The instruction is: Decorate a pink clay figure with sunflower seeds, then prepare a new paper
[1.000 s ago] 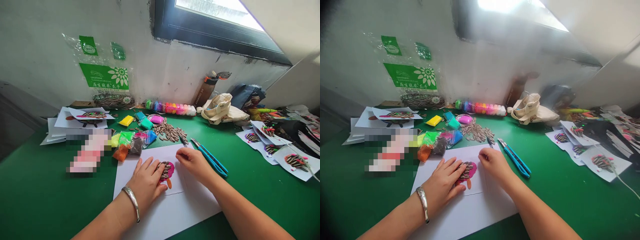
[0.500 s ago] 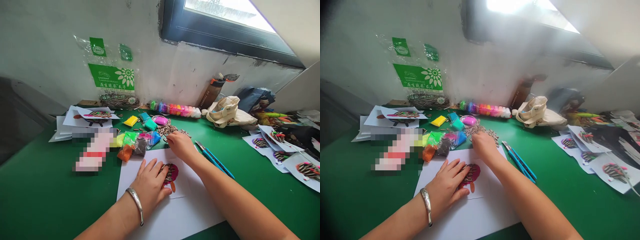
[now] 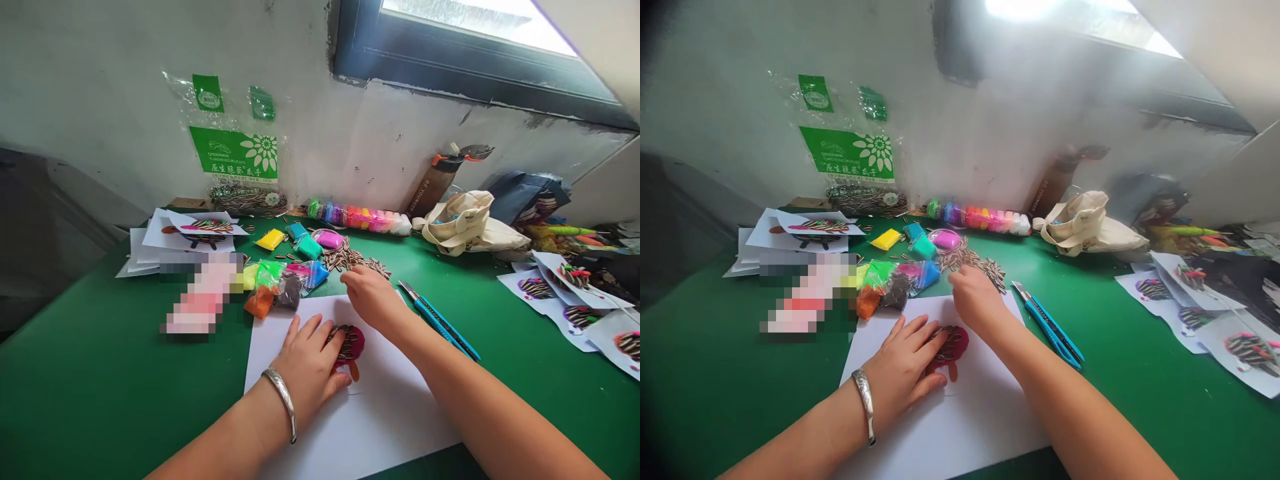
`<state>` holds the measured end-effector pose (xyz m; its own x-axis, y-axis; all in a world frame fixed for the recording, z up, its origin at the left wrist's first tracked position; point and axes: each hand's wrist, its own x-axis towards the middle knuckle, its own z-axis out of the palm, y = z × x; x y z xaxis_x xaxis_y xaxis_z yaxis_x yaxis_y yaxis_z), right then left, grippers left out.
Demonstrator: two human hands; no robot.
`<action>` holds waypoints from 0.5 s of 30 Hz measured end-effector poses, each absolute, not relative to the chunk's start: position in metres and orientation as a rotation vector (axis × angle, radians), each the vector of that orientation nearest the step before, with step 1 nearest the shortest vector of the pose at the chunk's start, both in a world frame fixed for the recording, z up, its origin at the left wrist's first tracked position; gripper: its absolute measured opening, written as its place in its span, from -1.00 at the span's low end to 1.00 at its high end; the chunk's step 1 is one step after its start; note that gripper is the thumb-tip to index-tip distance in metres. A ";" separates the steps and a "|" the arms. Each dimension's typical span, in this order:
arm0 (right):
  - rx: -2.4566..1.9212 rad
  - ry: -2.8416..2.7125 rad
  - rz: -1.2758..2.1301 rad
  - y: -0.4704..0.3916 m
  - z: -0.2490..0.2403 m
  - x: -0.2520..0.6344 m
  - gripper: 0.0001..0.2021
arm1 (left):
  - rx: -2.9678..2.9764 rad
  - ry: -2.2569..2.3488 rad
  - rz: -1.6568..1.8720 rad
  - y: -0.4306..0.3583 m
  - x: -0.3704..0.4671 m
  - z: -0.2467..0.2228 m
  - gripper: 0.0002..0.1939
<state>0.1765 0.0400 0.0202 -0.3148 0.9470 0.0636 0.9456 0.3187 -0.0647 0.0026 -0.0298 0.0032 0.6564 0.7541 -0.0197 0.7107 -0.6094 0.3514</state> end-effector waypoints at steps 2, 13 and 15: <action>-1.626 -2.305 0.281 0.018 0.019 0.191 -0.75 | 2.558 1.166 0.186 -0.030 0.003 0.003 -0.45; -1.487 -1.851 0.877 -0.040 0.000 0.198 -0.84 | 2.613 1.164 0.195 -0.028 0.002 0.004 -0.45; -1.466 -1.871 0.884 -0.041 -0.001 0.195 -0.85 | 2.612 1.165 0.205 -0.028 0.002 0.003 -0.45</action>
